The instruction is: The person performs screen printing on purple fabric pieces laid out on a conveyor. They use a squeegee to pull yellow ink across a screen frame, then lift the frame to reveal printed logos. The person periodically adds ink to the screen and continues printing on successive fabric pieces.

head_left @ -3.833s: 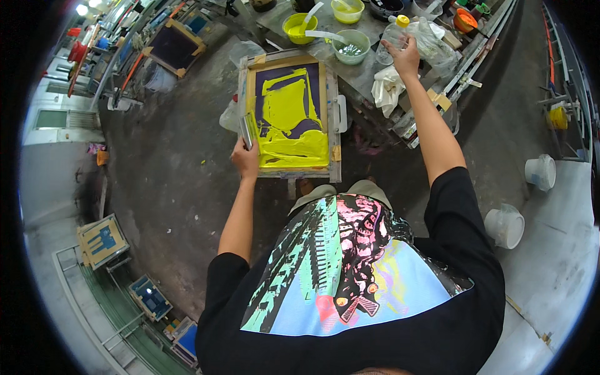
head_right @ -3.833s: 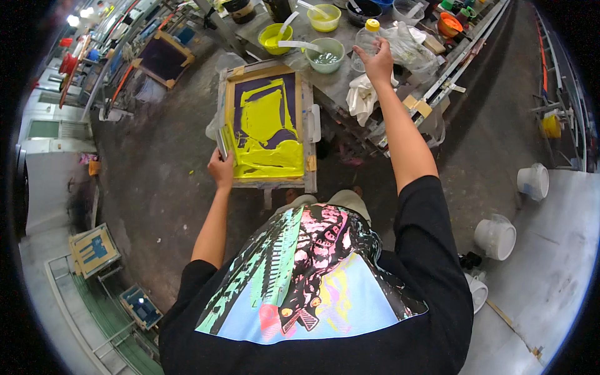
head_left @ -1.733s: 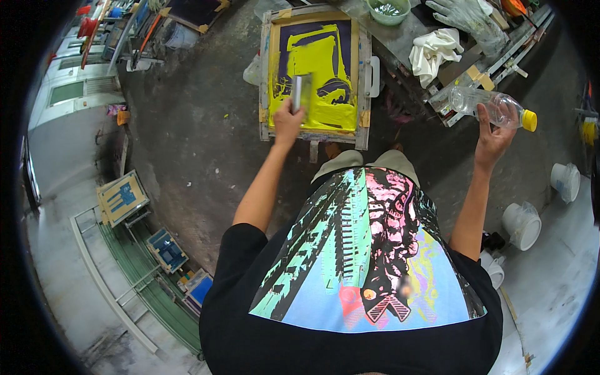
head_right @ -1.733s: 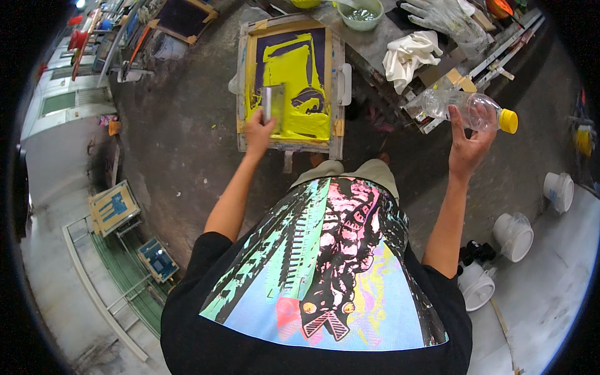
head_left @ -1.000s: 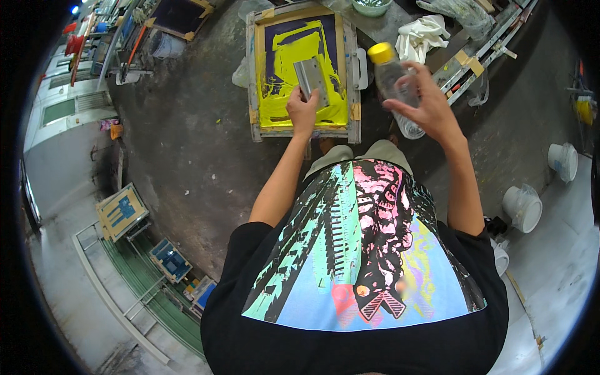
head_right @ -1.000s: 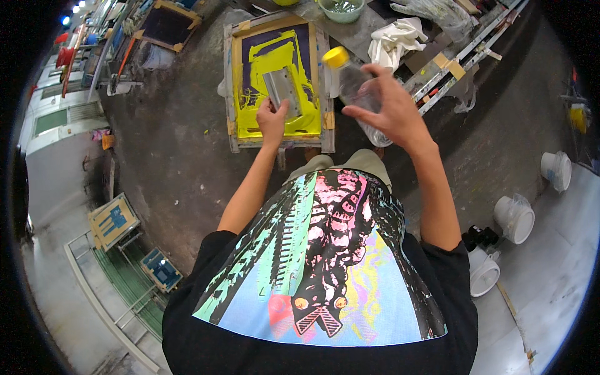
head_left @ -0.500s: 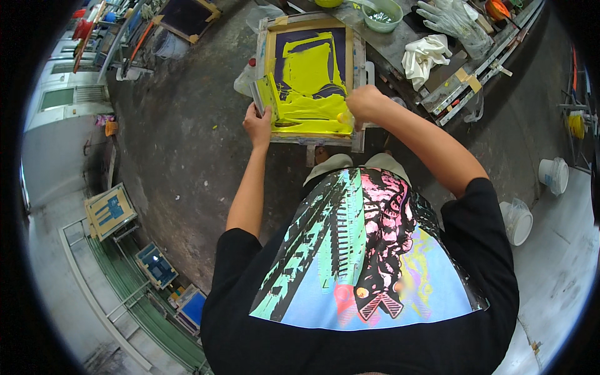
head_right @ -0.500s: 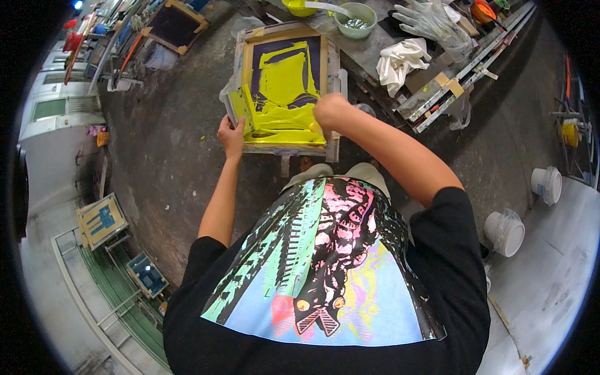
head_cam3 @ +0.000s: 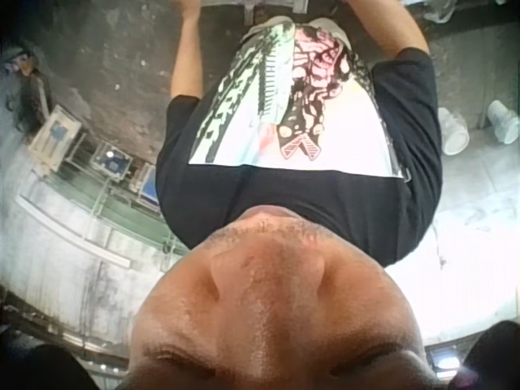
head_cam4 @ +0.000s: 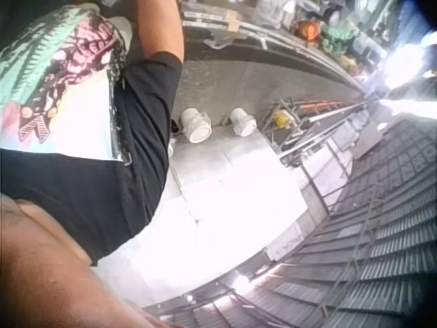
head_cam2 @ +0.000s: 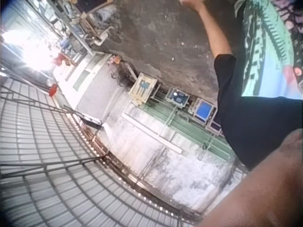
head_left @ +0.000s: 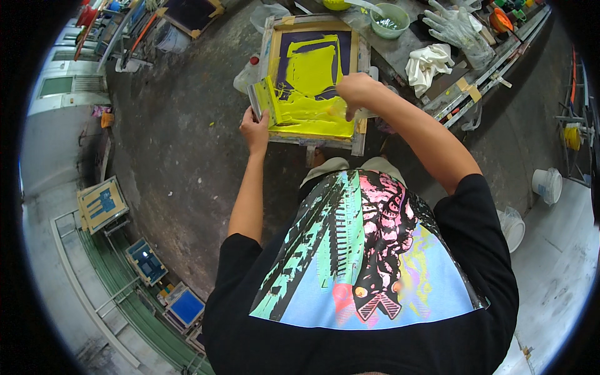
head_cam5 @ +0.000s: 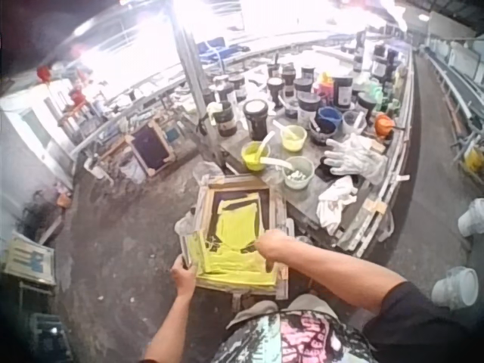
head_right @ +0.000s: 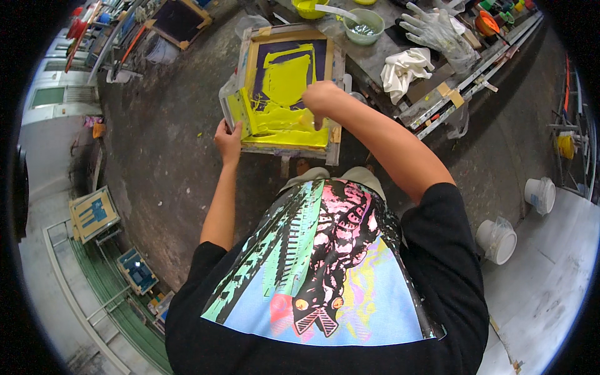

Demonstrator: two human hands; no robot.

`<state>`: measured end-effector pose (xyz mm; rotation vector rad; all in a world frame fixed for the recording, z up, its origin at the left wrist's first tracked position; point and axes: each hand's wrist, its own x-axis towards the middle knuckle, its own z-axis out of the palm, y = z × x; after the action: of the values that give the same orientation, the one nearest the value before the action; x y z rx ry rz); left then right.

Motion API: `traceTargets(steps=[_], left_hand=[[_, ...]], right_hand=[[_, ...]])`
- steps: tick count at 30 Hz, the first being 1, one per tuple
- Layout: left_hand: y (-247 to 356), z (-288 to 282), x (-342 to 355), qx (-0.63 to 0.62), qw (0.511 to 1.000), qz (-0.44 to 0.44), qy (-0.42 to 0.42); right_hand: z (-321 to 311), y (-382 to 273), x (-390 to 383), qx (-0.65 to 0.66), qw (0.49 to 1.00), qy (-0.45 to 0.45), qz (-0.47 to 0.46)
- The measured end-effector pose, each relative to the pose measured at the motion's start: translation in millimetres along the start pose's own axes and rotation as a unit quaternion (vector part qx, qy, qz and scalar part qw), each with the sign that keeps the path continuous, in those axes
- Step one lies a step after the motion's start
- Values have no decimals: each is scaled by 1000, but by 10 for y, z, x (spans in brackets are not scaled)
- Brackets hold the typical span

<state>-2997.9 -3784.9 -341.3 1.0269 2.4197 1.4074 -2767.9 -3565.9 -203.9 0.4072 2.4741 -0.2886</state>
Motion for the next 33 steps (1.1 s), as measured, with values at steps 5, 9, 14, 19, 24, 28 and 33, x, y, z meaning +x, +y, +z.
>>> traceTargets(steps=[5,9,14,19,24,28,33], left_hand=[[39,89,-91,93,995,-18,-31],[317,511,-343,15,999,-13,-39],[819,1122,-506,-70,995,-16,-73],[1003,1271,-673,-126,984,-36,-124],[615,942,-659,-79,989,-24,-124],[241,502,-202,45,996,-20,-69],[91,190,19,176,983,2,-52]], right_hand=[[353,271,-306,30,999,16,33],[571,411,-592,100,988,98,70],[699,755,-934,366,900,228,58],[582,1320,-1102,489,748,449,14],[442,2042,-987,418,623,633,190],[518,2410,-587,385,581,678,233],[705,2459,-221,352,616,645,283]])
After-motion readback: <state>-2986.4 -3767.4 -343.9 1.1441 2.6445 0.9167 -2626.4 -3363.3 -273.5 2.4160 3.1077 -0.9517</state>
